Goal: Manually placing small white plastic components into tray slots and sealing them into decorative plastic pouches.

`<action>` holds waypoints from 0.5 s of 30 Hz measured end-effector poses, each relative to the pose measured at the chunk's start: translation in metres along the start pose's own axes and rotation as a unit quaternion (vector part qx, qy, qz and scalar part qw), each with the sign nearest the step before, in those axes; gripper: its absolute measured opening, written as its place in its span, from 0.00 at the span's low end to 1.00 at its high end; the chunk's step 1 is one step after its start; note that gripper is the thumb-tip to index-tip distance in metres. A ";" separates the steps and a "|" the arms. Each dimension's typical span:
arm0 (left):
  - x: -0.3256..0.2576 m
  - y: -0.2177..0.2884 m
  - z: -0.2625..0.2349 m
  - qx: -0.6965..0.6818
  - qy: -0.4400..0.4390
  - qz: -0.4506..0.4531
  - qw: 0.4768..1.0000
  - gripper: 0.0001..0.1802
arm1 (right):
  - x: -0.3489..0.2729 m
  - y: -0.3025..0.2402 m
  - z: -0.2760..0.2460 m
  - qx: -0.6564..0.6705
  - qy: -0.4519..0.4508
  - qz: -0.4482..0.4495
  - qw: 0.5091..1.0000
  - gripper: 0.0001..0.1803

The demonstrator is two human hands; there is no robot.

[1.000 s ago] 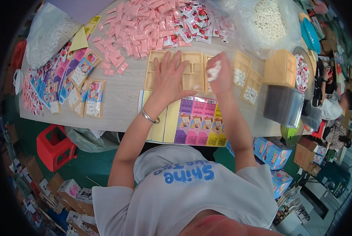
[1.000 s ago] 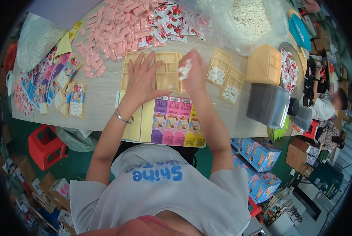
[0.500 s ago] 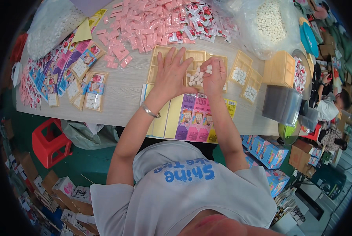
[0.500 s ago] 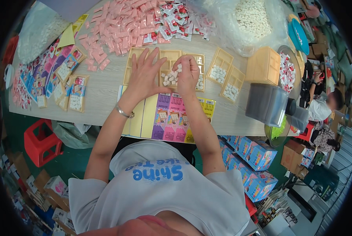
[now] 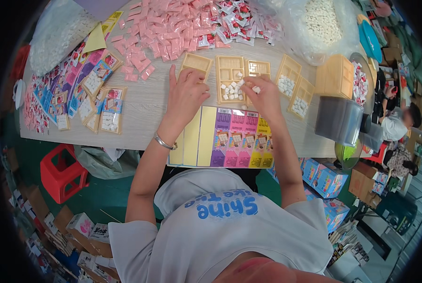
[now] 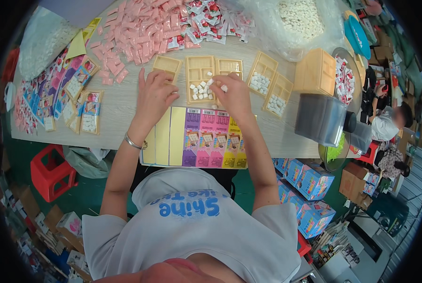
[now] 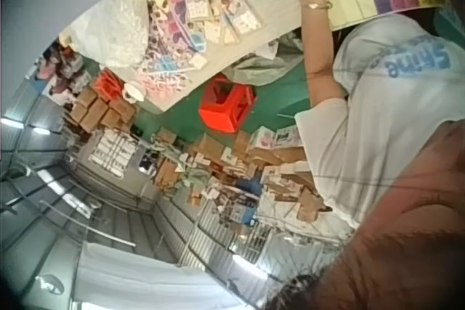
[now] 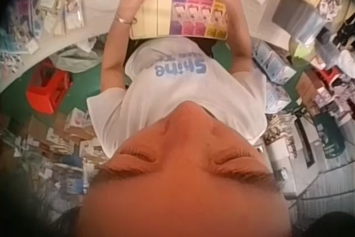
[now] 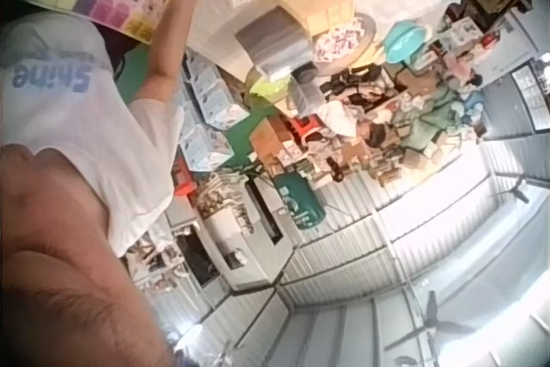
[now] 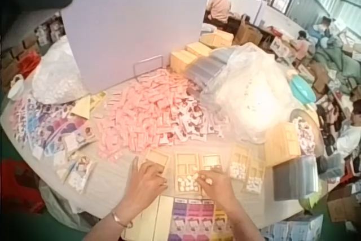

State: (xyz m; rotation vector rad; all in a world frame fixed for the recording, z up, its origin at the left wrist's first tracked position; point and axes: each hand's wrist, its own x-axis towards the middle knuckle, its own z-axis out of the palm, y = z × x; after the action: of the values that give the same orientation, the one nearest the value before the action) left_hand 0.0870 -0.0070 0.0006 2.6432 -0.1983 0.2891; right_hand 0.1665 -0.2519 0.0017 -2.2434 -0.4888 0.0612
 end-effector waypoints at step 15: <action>-0.013 0.042 0.026 -0.080 0.060 0.015 0.995 0.20 | 0.003 -0.014 0.014 -0.050 -0.015 -0.092 0.994 0.08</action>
State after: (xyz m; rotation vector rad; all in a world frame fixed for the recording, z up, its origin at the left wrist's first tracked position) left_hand 0.0706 -0.0554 -0.0065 2.4580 -0.2116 0.4226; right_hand 0.1622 -0.2330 0.0031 -2.2868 -0.7259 -0.0251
